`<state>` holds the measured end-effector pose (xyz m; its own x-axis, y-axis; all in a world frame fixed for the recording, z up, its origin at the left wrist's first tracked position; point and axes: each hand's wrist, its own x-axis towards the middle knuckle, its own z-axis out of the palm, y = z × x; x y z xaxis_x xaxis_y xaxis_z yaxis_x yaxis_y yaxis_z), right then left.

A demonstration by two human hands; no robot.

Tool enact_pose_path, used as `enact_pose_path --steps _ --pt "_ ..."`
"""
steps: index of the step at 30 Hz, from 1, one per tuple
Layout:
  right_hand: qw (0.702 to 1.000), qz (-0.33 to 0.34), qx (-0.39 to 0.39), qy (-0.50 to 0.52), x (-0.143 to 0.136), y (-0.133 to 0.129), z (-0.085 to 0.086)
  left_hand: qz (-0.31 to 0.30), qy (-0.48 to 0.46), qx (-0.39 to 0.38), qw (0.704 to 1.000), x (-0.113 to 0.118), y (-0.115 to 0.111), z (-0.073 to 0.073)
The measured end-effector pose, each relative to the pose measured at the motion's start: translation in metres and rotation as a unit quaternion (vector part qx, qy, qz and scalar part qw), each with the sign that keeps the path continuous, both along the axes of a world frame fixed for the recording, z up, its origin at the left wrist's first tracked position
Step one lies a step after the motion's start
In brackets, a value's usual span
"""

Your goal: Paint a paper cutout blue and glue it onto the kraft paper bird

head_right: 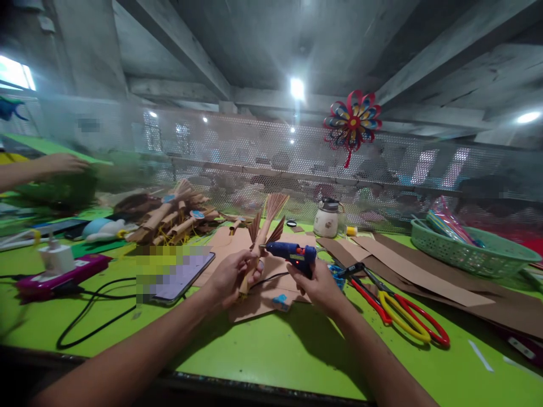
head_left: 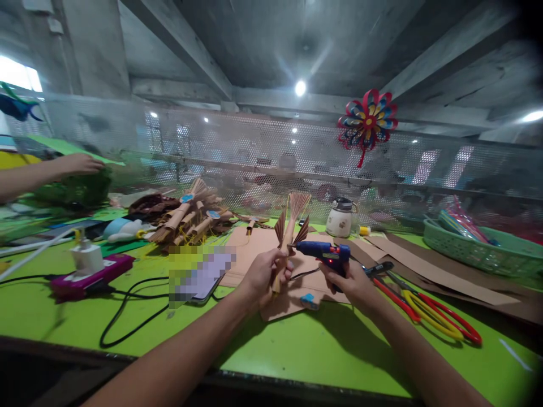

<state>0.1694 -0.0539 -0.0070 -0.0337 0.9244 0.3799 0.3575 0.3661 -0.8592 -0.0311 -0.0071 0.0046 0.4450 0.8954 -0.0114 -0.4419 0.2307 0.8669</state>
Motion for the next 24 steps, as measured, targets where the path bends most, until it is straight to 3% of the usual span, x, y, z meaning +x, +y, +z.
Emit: enact_pose_path --steps 5,14,19,24 --pt "1.000 -0.024 0.010 -0.007 -0.003 0.007 0.001 -0.007 0.006 0.013 1.000 0.002 0.001 -0.002" --pt "0.999 -0.011 0.005 -0.039 0.001 -0.003 0.002 -0.002 0.011 0.017 1.000 0.000 0.001 -0.002" --pt "0.998 -0.043 0.011 -0.044 0.000 0.003 0.002 -0.007 0.013 0.019 1.000 0.002 0.000 -0.002" --pt "0.999 -0.004 0.008 -0.042 -0.001 0.000 0.001 -0.012 -0.001 -0.005 1.000 0.001 0.003 -0.004"
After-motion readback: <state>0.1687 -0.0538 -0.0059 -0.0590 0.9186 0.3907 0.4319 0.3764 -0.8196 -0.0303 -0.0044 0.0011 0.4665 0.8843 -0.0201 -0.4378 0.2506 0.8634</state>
